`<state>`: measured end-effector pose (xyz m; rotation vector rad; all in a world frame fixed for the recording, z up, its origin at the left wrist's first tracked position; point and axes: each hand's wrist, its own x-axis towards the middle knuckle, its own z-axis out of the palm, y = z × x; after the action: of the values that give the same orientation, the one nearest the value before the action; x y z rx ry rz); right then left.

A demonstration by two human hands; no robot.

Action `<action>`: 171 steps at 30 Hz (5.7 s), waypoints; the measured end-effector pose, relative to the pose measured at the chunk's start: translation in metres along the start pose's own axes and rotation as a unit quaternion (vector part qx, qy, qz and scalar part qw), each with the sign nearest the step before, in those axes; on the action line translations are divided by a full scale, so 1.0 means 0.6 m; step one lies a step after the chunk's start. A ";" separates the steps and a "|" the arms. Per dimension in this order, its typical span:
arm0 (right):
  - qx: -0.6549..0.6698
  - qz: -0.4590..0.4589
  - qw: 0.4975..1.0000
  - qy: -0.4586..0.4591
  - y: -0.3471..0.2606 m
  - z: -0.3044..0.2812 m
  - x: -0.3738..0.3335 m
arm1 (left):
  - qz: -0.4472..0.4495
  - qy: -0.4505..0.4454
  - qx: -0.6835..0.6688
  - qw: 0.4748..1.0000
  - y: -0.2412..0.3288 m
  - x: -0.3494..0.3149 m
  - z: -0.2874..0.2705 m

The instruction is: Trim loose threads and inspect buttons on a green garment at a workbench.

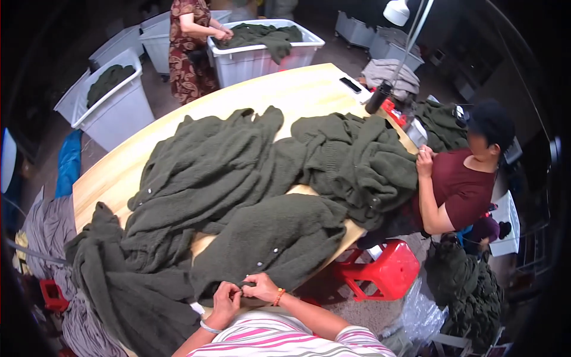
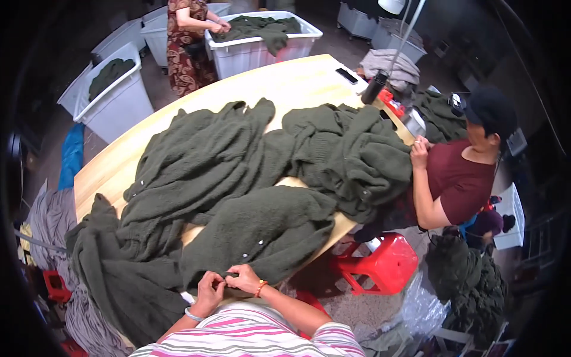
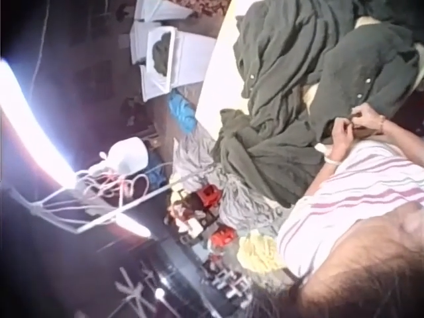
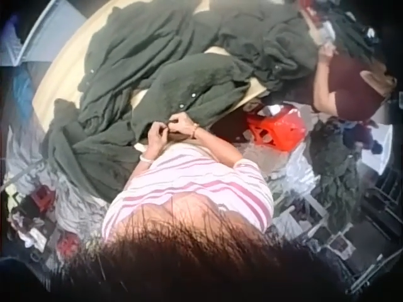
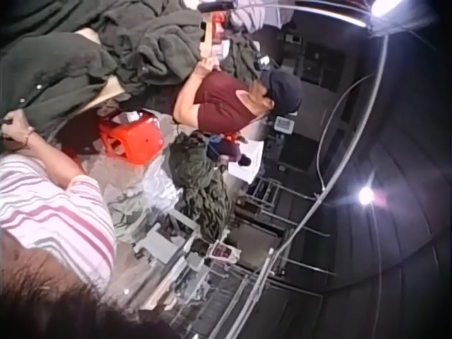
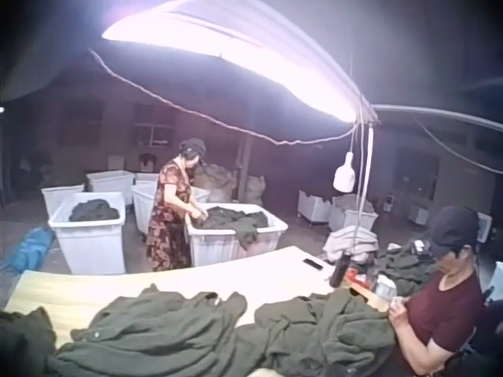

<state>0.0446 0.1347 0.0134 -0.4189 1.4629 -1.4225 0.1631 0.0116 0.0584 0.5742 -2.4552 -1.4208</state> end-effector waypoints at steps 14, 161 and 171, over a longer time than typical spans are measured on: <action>-0.294 -0.081 0.951 0.044 -0.065 0.010 -0.005 | -0.358 -0.093 -0.591 0.717 -0.064 0.000 -0.061; -0.344 -0.115 0.917 0.168 0.025 -0.007 -0.035 | 0.145 -0.169 0.049 0.974 -0.003 0.044 0.036; -0.334 -0.130 0.918 0.172 0.032 0.005 -0.022 | -0.020 -0.148 -0.061 0.987 -0.062 0.041 0.048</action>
<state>0.0603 0.1485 0.0026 -0.8430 2.2550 -1.1984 0.1373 0.0061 0.0122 0.4139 -2.5629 -1.7707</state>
